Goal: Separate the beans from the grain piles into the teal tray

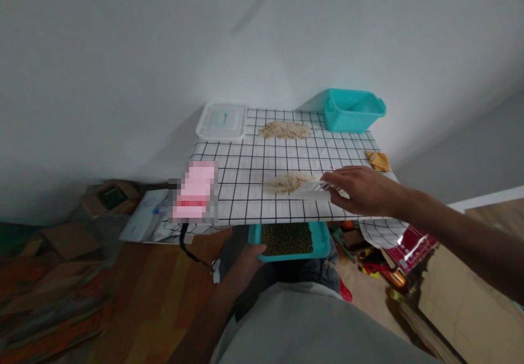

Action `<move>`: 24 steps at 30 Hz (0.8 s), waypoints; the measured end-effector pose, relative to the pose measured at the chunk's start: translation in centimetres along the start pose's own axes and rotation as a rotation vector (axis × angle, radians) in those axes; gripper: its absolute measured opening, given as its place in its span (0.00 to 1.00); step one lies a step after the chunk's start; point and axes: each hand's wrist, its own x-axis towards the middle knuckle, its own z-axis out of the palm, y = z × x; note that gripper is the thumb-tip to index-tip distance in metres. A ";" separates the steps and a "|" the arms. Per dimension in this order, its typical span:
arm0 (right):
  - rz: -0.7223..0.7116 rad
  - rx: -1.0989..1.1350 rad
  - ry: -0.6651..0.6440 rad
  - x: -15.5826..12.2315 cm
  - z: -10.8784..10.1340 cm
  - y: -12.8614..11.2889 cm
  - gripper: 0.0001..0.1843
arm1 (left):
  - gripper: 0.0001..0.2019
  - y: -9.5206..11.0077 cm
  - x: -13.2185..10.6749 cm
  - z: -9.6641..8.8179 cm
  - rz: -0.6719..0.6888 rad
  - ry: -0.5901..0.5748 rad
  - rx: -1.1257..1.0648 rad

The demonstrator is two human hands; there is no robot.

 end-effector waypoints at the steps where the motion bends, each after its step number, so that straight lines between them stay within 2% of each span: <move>1: 0.033 -0.007 -0.008 -0.4 0.1 0.5 0.11 | 0.12 -0.2 0.1 -0.2 -0.004 -0.003 0.007; 5: 0.079 -0.008 -0.048 -1.9 1.3 1.2 0.12 | 0.09 -0.8 0.3 -0.6 -0.006 -0.014 0.032; 9: 0.053 0.016 -0.043 -1.4 2.1 0.0 0.13 | 0.14 -1.5 0.4 -0.6 -0.039 0.005 -0.009; 13: -0.011 0.050 -0.061 2.0 2.0 -1.4 0.13 | 0.17 -2.8 0.8 -0.9 -0.076 -0.037 -0.043; 16: -0.015 0.076 -0.073 5.3 1.8 -1.2 0.14 | 0.16 -3.6 1.1 -1.2 -0.107 -0.058 -0.061; 20: 0.028 0.147 -0.045 8.8 2.0 1.0 0.15 | 0.09 -3.6 1.2 -1.7 -0.092 -0.046 0.022; 24: 0.100 0.224 -0.053 10.2 2.5 3.9 0.15 | 0.07 -3.2 1.2 -2.3 -0.088 -0.050 0.068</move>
